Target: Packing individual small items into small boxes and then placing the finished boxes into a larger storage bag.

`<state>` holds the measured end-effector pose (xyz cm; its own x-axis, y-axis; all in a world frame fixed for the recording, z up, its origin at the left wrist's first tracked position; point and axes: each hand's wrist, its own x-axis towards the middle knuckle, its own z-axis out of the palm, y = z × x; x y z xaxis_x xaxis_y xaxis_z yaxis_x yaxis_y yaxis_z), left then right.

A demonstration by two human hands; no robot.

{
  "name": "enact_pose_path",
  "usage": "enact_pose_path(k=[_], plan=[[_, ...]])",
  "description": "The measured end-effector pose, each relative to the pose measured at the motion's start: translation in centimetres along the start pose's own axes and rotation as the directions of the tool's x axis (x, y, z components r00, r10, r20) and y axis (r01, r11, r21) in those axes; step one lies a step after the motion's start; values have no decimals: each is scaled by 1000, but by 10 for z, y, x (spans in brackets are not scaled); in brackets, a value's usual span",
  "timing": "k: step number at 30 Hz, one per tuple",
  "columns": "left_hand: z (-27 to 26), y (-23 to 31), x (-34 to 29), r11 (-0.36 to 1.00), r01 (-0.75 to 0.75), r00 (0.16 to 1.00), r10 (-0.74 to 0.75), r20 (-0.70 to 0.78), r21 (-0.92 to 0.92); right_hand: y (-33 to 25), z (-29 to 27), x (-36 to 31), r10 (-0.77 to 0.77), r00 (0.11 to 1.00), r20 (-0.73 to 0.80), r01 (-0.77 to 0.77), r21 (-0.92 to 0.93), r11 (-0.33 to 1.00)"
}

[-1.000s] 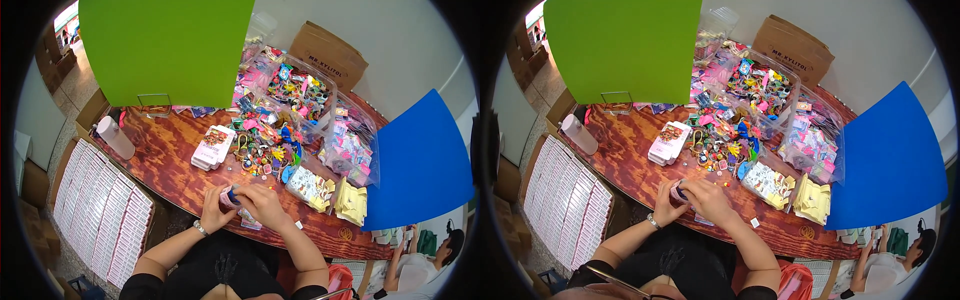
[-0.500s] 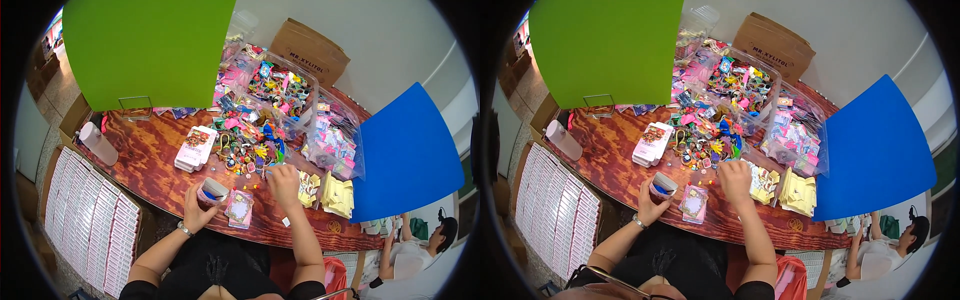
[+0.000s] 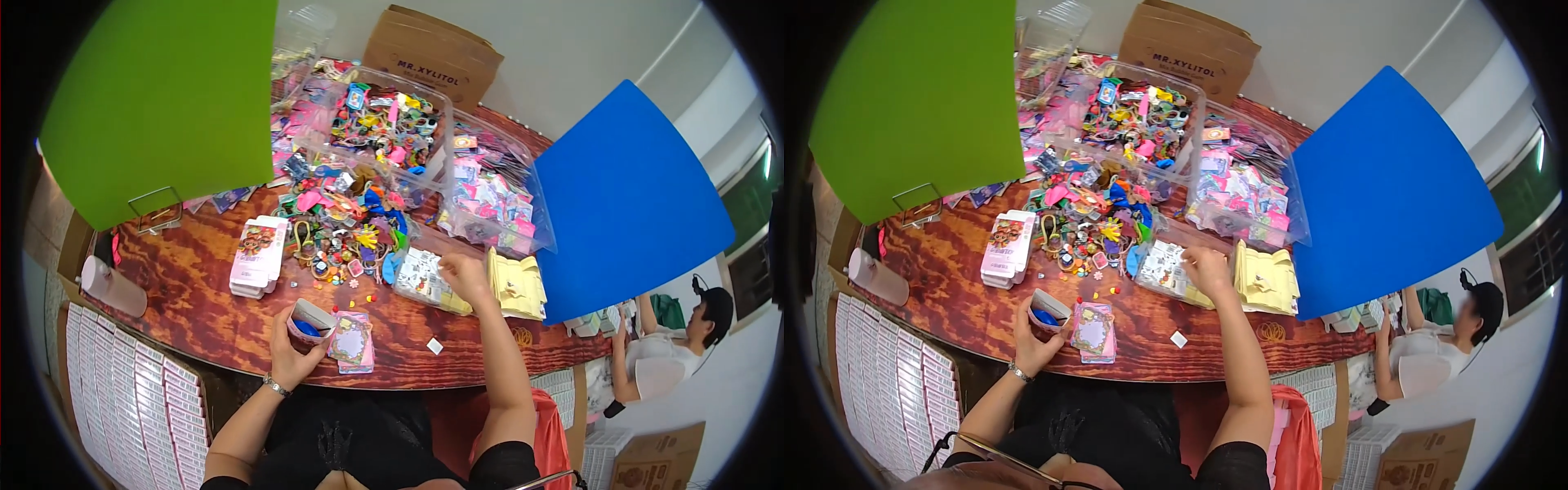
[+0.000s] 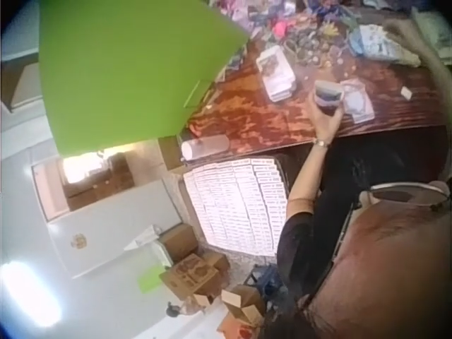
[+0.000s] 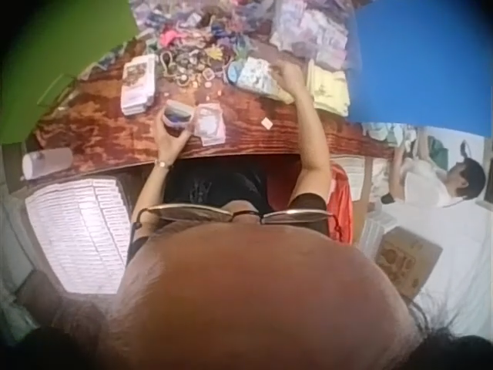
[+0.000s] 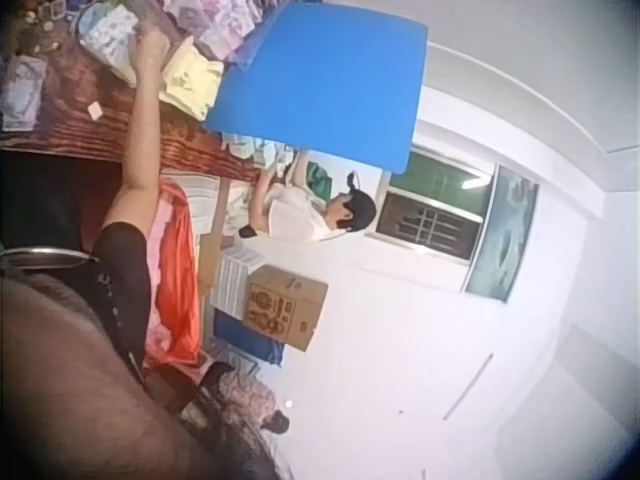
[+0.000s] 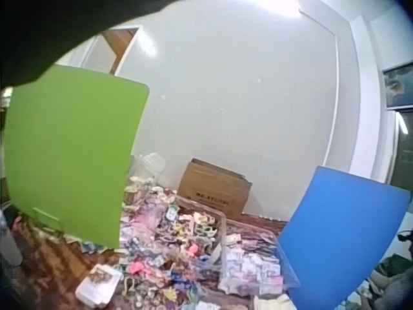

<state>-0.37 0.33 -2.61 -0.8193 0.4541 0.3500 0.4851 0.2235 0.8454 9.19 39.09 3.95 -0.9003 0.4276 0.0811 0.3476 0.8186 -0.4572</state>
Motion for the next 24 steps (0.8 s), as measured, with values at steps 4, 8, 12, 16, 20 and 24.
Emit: enact_pose_path(k=[4, 8, 12, 16, 20, 24], plan=[[15, -1, 6, 998, -7, 999, 9, 31, -55, 7, 26, 2, -46, 979, 200, 74, -137, 988], [16, 4, 10, 1000, -19, 998, 19, 61, -15, -3, 31, 5, 45, 975, 219, 0, -199, 980], [22, 5, 14, 1000, 12, 997, -12, 77, 4, 15, 31, 13, -66, 977, 205, 73, -29, 997], [30, 10, 22, 1000, -25, 995, 23, 97, 18, 19, 19, 20, -107, 978, 177, 101, 38, 994], [39, 7, 28, 998, 6, 990, 3, 142, -58, 17, 6, 24, -147, 969, 200, 129, 99, 987], [47, 10, 30, 980, 93, 994, -82, 72, -174, 6, -1, 28, -44, 969, 244, 6, 153, 988]])
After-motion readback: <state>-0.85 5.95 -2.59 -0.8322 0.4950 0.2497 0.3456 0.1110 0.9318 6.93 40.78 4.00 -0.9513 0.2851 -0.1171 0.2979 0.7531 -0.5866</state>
